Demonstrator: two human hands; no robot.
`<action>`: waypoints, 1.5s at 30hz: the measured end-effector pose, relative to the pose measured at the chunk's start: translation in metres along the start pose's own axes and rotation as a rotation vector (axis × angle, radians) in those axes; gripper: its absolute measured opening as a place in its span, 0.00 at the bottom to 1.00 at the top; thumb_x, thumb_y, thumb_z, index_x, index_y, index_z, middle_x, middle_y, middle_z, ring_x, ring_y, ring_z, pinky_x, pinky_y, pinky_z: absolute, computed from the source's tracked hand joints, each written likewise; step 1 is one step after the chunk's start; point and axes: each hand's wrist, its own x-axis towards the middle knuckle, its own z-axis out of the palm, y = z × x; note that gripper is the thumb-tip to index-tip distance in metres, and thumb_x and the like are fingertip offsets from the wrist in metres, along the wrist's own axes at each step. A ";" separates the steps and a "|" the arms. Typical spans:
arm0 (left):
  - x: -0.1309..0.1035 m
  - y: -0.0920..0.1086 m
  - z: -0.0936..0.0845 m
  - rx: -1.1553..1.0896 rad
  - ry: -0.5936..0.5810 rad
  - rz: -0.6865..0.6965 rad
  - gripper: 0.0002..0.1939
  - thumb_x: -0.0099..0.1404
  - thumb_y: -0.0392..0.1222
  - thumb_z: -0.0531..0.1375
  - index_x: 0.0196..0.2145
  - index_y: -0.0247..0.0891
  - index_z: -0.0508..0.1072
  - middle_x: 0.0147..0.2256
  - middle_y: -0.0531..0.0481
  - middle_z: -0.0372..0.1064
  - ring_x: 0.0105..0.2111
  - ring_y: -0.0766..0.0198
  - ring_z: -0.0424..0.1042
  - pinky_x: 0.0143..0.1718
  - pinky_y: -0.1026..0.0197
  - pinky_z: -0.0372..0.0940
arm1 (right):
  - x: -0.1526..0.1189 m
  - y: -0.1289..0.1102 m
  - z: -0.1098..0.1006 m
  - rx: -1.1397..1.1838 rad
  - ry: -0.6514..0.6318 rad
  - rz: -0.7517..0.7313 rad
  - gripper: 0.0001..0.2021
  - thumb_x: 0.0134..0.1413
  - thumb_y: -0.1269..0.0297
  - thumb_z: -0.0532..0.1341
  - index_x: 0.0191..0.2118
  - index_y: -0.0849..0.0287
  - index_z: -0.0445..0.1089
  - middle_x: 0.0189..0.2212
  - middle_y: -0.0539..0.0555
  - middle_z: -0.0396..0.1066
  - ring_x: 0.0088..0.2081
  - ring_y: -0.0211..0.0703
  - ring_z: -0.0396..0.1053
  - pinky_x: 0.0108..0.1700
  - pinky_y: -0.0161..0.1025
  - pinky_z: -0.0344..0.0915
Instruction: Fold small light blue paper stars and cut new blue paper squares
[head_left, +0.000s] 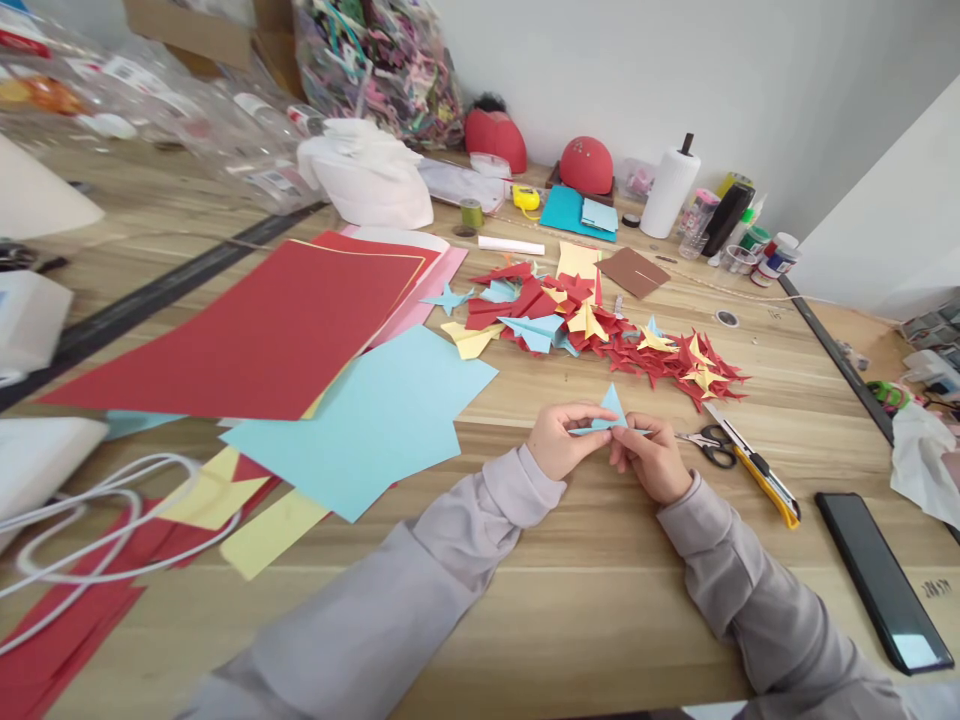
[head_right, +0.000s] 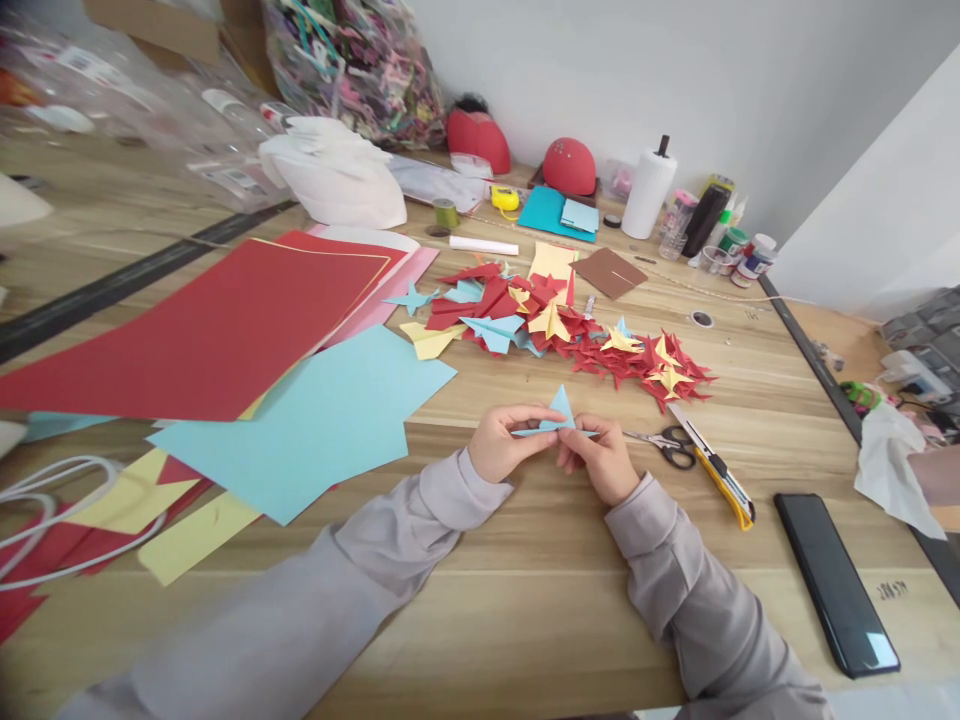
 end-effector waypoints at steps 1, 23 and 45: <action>0.000 0.000 0.000 -0.038 -0.004 -0.012 0.10 0.47 0.40 0.66 0.28 0.33 0.78 0.30 0.46 0.73 0.27 0.63 0.71 0.30 0.62 0.67 | 0.000 0.000 0.000 0.004 0.002 -0.004 0.12 0.50 0.61 0.63 0.21 0.60 0.67 0.15 0.47 0.68 0.15 0.32 0.60 0.18 0.30 0.56; 0.004 -0.002 0.000 -0.126 0.068 -0.139 0.12 0.43 0.40 0.68 0.27 0.31 0.76 0.19 0.51 0.70 0.19 0.67 0.68 0.24 0.64 0.66 | 0.000 -0.001 0.000 -0.042 -0.030 -0.022 0.11 0.51 0.58 0.62 0.25 0.60 0.71 0.20 0.51 0.71 0.19 0.34 0.64 0.22 0.33 0.59; 0.011 -0.011 0.001 -0.345 0.058 -0.179 0.14 0.46 0.46 0.68 0.28 0.32 0.76 0.20 0.51 0.70 0.21 0.69 0.68 0.25 0.64 0.65 | 0.002 -0.004 0.003 -0.120 0.053 -0.048 0.12 0.50 0.57 0.62 0.24 0.60 0.69 0.19 0.50 0.70 0.18 0.33 0.62 0.21 0.32 0.60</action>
